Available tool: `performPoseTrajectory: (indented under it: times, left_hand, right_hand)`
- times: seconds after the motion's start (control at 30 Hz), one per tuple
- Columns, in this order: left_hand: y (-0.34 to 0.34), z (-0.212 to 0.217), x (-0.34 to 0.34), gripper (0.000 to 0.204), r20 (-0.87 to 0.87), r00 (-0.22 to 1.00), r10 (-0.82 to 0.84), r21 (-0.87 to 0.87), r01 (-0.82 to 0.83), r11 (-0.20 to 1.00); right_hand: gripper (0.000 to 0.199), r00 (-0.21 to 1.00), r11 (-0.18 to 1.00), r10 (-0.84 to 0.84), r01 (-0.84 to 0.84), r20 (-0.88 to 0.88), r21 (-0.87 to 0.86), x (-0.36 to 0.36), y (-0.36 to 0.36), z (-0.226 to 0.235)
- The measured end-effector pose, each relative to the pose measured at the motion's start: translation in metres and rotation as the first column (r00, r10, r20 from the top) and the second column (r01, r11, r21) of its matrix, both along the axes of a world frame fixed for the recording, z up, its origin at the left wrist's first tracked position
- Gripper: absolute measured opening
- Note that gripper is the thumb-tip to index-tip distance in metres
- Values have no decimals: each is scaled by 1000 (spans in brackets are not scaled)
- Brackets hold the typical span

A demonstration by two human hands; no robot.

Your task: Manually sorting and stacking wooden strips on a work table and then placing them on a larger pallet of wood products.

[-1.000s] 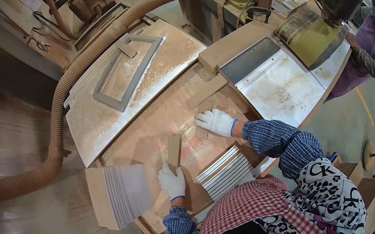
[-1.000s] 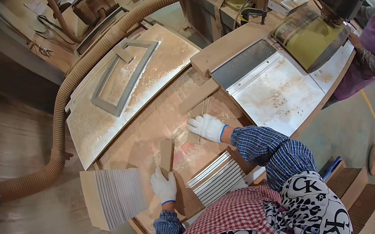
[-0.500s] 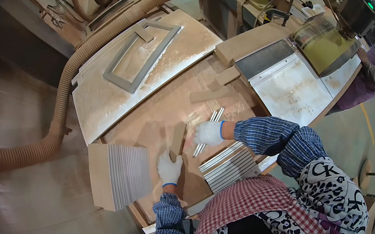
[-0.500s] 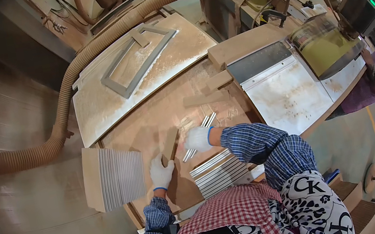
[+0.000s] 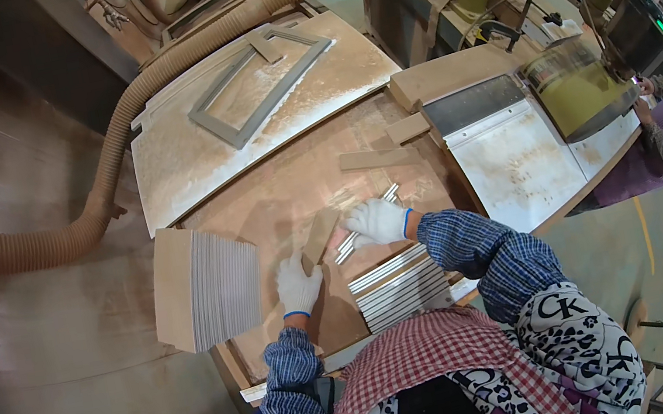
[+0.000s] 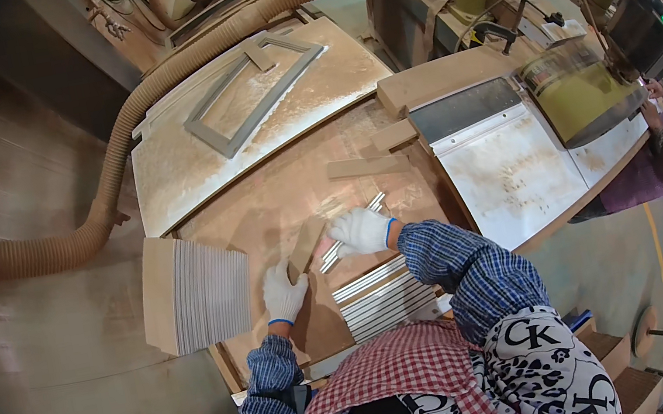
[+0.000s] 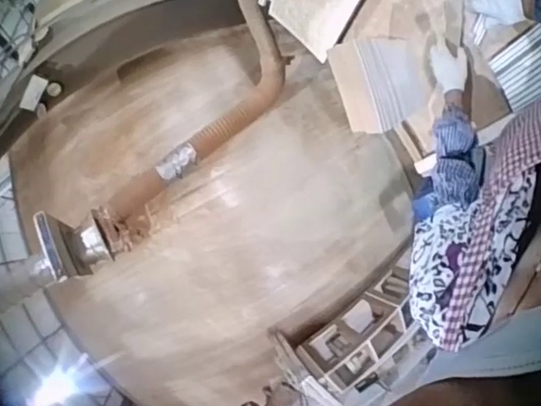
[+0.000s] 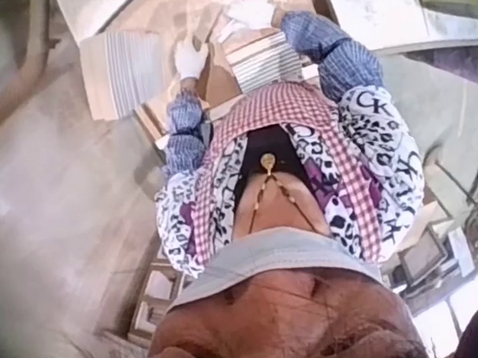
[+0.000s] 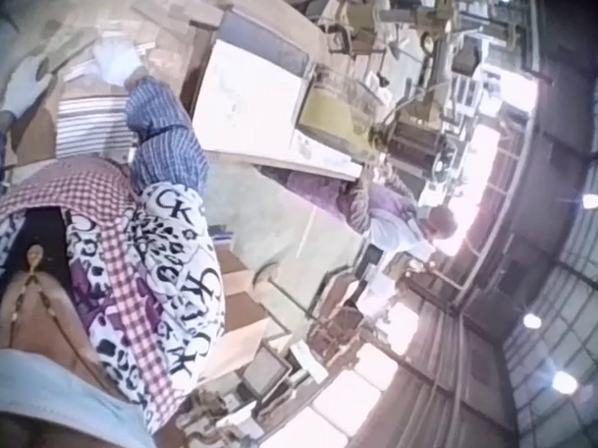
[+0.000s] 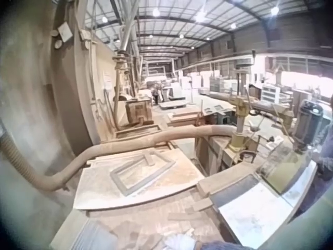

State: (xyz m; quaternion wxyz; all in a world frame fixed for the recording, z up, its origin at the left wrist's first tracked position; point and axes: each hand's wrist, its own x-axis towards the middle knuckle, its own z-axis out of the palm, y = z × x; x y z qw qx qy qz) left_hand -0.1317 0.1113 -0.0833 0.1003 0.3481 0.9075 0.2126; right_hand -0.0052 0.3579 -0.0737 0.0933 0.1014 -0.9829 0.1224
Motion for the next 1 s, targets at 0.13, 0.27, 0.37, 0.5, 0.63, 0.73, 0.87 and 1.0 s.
performPoseTrajectory:
  times: [0.13,0.27,0.37,0.5,0.63,0.73,0.87,1.0]
  left_hand:
    - [2,0,-5,53,32,999,-24,-32,25,999]
    - [6,1,-13,52,20,998,-55,8,55,998]
    - [18,8,-19,52,84,991,-103,5,103,995]
    - [48,28,-17,55,111,983,-150,98,139,985]
    - [68,29,-16,49,82,905,-417,101,408,907]
    - [73,20,-9,42,234,820,-523,155,500,852]
    - [72,23,-3,34,370,677,-636,314,553,772]
    - [40,-3,20,36,509,626,-591,517,327,791]
  right_hand:
    - [37,1000,1000,-12,13,-8,28,-8,-4,-12]
    - [35,993,998,-61,61,98,1,1,-13,-20]
    - [33,997,998,58,-58,52,-10,10,-9,-21]
    - [33,985,986,162,-164,61,37,22,-9,-9]
    - [44,972,981,193,-195,136,2,31,-18,-1]
    - [39,979,994,105,-96,175,-61,37,-27,5]
    - [40,998,995,58,-56,18,-85,46,-23,8]
    - [58,995,947,-66,40,-72,-318,45,-16,37]
